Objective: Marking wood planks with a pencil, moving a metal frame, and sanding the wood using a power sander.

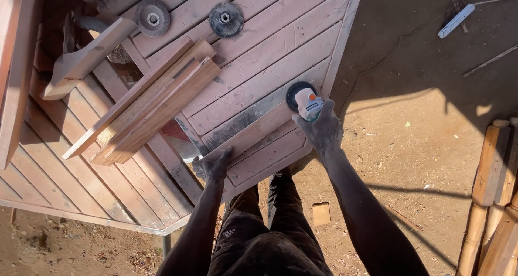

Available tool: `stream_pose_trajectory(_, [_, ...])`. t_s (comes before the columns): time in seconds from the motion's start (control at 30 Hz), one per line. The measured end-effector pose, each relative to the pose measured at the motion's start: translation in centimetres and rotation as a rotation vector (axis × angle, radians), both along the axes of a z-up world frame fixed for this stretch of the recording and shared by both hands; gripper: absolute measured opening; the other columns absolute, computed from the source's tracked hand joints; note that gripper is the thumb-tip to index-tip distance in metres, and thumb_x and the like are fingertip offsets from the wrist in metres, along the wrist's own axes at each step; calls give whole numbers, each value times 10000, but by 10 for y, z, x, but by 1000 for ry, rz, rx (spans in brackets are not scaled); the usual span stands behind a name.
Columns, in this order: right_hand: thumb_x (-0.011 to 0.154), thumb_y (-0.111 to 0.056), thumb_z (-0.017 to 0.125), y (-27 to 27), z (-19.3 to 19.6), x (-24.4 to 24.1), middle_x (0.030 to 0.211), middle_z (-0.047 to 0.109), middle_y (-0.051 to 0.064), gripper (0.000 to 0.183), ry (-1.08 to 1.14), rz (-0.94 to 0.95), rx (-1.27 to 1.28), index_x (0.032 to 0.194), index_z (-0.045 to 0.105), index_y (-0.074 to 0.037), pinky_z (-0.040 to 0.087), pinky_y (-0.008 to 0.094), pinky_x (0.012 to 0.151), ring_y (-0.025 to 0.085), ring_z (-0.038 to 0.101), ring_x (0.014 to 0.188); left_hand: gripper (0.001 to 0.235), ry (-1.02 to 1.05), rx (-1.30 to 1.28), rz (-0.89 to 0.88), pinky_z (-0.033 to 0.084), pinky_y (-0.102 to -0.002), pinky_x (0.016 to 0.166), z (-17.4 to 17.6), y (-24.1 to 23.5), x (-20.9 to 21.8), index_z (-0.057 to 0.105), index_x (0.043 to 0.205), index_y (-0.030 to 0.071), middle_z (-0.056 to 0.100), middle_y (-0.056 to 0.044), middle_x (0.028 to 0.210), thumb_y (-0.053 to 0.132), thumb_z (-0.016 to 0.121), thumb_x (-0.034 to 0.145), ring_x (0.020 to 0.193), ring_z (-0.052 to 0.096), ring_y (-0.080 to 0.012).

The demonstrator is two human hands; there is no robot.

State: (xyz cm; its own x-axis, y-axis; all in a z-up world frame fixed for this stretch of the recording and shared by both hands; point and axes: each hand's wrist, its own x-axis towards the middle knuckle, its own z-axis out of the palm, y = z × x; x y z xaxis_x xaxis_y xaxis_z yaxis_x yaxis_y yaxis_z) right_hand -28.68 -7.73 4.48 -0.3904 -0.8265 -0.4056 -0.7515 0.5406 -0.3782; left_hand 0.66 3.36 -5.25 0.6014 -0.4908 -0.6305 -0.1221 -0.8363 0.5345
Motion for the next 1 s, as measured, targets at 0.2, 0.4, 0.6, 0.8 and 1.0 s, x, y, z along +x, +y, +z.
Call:
stream_pose_trajectory(0.2, [712, -383, 863, 22, -18, 24, 1021, 687, 253, 760, 26, 150, -164, 1264, 485, -24, 616, 570, 747, 468, 728, 904, 1333, 42, 36, 57, 178, -517, 1253, 3, -8, -1, 248, 1432, -77, 248, -304, 1487, 499, 1040, 528, 1471, 229, -423])
stream_pose_trajectory(0.4, [802, -515, 759, -20, -4, -40, 1213, 651, 182, 763, 17, -31, 82, 1341, 379, -132, 576, 580, 894, 440, 691, 1073, 1327, 37, 57, 61, 184, -531, 1249, 11, -12, -4, 265, 1455, -71, 266, -310, 1493, 511, 1034, 544, 1473, 247, -442])
stream_pose_trajectory(0.6, [786, -432, 809, 6, -20, -4, 1100, 689, 192, 722, 37, 113, -55, 1311, 457, -83, 616, 512, 801, 410, 731, 977, 1213, 38, 77, 40, 200, -545, 1244, 35, -21, -10, 354, 1418, -84, 272, -300, 1491, 485, 1015, 575, 1457, 264, -449])
stream_pose_trajectory(0.8, [783, -473, 799, -4, -25, -41, 1080, 674, 178, 761, 69, 69, -25, 1331, 436, -91, 620, 526, 804, 396, 726, 978, 1299, 16, 61, 61, 213, -510, 1239, 17, -15, -5, 282, 1435, -33, 303, -287, 1440, 509, 1040, 530, 1442, 286, -431])
stream_pose_trajectory(1.0, [813, -419, 777, 16, -17, -13, 1082, 665, 207, 725, 28, 70, -20, 1335, 420, -64, 614, 565, 784, 433, 717, 979, 940, 11, -15, 22, 247, -473, 1192, 21, -7, -6, 523, 1191, -67, 414, -324, 1386, 441, 1024, 579, 1374, 384, -423])
